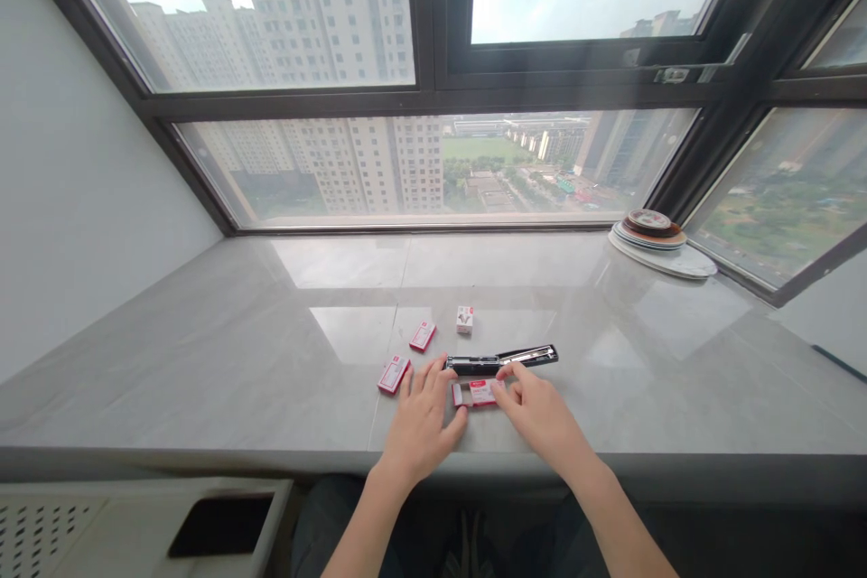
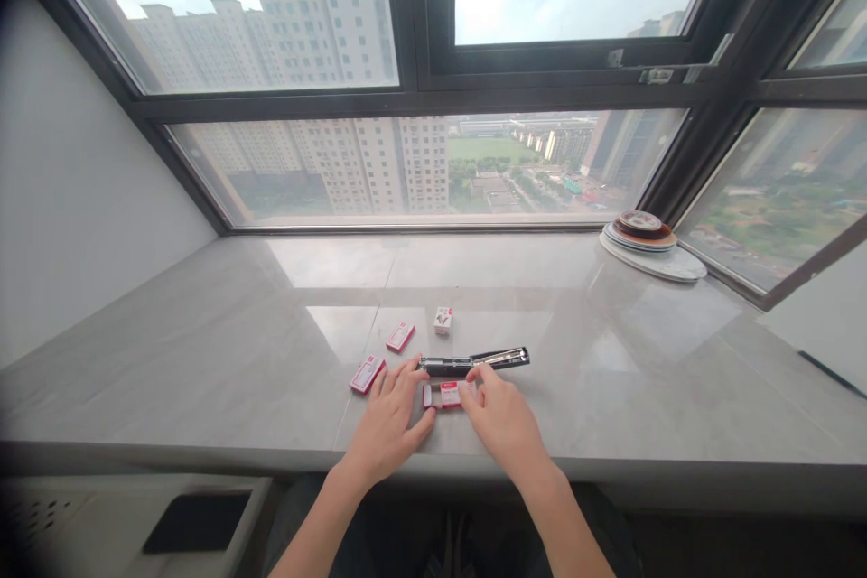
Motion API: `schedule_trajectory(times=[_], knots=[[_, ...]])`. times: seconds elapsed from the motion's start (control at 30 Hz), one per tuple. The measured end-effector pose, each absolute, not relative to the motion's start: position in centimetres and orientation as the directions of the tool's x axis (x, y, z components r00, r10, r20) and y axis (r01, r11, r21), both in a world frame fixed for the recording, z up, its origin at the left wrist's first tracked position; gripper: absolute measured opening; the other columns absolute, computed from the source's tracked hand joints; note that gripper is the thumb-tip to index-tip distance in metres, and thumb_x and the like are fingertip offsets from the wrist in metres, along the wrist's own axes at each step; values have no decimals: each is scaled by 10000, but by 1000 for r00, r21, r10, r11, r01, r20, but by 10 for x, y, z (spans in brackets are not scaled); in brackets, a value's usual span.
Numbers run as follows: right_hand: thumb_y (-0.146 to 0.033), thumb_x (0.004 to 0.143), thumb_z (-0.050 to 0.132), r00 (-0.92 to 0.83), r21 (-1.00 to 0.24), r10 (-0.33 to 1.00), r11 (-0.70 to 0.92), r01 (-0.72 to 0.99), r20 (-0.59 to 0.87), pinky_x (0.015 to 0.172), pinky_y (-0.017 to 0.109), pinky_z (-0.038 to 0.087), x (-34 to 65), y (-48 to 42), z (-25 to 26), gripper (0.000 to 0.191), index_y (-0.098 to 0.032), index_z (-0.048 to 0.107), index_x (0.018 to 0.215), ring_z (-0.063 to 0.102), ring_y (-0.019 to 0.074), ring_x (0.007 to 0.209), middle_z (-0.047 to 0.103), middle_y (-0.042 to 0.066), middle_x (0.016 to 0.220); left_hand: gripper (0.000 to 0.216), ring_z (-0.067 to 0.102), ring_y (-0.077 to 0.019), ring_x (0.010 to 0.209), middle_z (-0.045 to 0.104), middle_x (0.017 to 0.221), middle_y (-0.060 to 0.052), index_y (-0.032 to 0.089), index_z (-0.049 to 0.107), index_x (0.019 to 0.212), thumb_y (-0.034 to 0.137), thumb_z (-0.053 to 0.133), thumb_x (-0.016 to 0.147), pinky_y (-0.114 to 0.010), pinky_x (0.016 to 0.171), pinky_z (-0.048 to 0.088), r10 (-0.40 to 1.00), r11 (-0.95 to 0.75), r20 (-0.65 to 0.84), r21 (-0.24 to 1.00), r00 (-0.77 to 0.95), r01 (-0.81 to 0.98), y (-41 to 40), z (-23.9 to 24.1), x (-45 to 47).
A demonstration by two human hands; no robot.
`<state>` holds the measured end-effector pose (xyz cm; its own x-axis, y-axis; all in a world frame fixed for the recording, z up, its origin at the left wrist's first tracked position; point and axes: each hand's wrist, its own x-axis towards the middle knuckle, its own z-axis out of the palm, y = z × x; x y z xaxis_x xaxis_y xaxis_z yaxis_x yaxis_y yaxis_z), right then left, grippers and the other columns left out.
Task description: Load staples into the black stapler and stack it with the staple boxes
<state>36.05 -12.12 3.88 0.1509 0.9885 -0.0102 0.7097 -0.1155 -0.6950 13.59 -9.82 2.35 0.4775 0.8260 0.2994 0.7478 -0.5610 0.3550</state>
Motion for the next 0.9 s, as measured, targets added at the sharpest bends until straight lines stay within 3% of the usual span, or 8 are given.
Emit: schedule_trajectory(times=[0.1,0.33,0.47,0.6,0.77,0.9], knots=[[-424,953,545,100,-719,994,-35,694,47,623,278,365,342,-107,47,355,-240,643,1241,627,189,669,651,-27,654,357,366,-278,1480,430,1594,-21,317,531,1278,294,607,930,-580,1241,248,827,-560,298,360,477,746,-98,27,136],[-446,955,541,125,-788,992,-49,614,36,623,280,394,329,-84,40,278,-214,685,1006,641,196,659,669,-1,626,364,409,-297,1436,480,1546,-18,324,568,1242,283,647,890,-582,1231,265,837,-545,311,391,451,742,-96,28,136],[-472,943,551,69,-904,995,-89,417,-66,568,264,421,322,-79,28,304,-192,659,994,597,167,545,651,-14,577,374,413,-290,1431,480,1547,-8,328,570,1247,275,648,885,-577,1237,258,835,-548,314,403,451,733,-96,29,136],[-476,902,607,123,-958,988,-118,260,-89,496,245,408,310,-70,22,304,-182,640,968,518,132,467,624,-31,569,381,412,-287,1431,489,1538,-6,329,571,1248,266,645,880,-576,1240,253,837,-545,308,410,451,731,-97,31,136],[-455,910,627,71,-925,995,35,378,66,528,242,380,300,-70,42,268,-193,684,920,514,134,514,562,-46,548,413,421,-284,1423,519,1505,-11,330,561,1274,262,643,875,-561,1242,258,837,-546,311,421,451,724,-96,30,135],[-366,937,599,-65,-807,980,191,559,188,607,248,375,304,-83,62,181,-217,699,919,542,134,578,601,-38,607,484,426,-287,1420,522,1508,-23,315,527,1334,261,648,868,-559,1243,260,842,-538,310,435,441,722,-94,27,134]])
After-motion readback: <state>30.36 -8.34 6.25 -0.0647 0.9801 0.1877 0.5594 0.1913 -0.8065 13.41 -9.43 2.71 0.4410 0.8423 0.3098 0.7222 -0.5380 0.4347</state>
